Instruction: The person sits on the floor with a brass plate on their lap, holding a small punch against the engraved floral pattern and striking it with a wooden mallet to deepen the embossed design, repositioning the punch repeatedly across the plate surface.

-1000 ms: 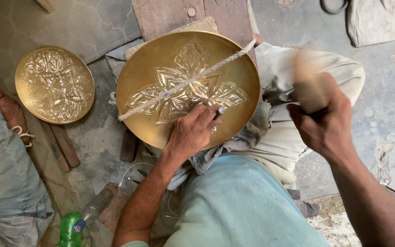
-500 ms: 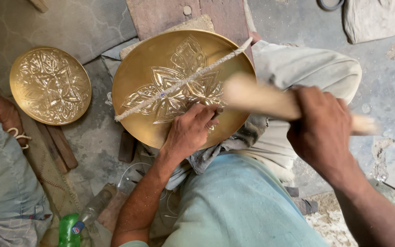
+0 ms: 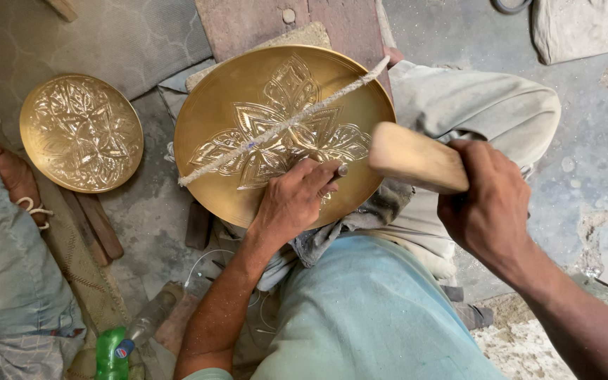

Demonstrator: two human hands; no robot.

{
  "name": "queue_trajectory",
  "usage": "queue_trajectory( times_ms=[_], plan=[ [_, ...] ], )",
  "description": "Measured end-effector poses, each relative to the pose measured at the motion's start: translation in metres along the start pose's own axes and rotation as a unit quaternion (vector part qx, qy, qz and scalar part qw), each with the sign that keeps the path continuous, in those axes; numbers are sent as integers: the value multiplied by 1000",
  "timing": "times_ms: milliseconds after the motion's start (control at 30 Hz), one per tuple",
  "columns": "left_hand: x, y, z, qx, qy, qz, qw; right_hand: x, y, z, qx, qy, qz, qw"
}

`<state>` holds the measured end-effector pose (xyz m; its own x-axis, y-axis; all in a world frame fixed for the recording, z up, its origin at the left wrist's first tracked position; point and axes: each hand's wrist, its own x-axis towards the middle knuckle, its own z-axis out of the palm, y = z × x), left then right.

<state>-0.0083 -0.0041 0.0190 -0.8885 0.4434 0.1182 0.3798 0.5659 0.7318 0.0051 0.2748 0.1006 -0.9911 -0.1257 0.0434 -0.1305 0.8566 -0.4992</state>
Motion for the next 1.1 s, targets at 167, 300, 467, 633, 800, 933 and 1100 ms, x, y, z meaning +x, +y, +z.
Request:
queue_trajectory(
  times_ms=[167, 300, 467, 633, 800, 933, 1100],
  plan=[
    [-6, 5, -3, -45, 44, -20, 998, 1, 7, -8, -185, -81, 13, 979],
    [-20, 17, 3, -140, 193, -96, 966, 10, 8, -22, -99, -196, 80, 972],
    [-28, 23, 22, -121, 225, -157, 954, 25, -14, -29, -19, -157, 24, 987],
    [-28, 20, 29, -88, 242, -139, 956, 48, -43, -41, -104, -133, -100, 981],
    [-27, 17, 29, -86, 231, -120, 962, 65, -62, -37, 116, -110, -58, 985],
    [-27, 18, 32, -64, 231, -130, 962, 77, -53, -39, -308, -109, -216, 920],
    [-28, 16, 32, -58, 231, -96, 966, 73, -47, -36, -175, -94, -168, 965]
  ],
)
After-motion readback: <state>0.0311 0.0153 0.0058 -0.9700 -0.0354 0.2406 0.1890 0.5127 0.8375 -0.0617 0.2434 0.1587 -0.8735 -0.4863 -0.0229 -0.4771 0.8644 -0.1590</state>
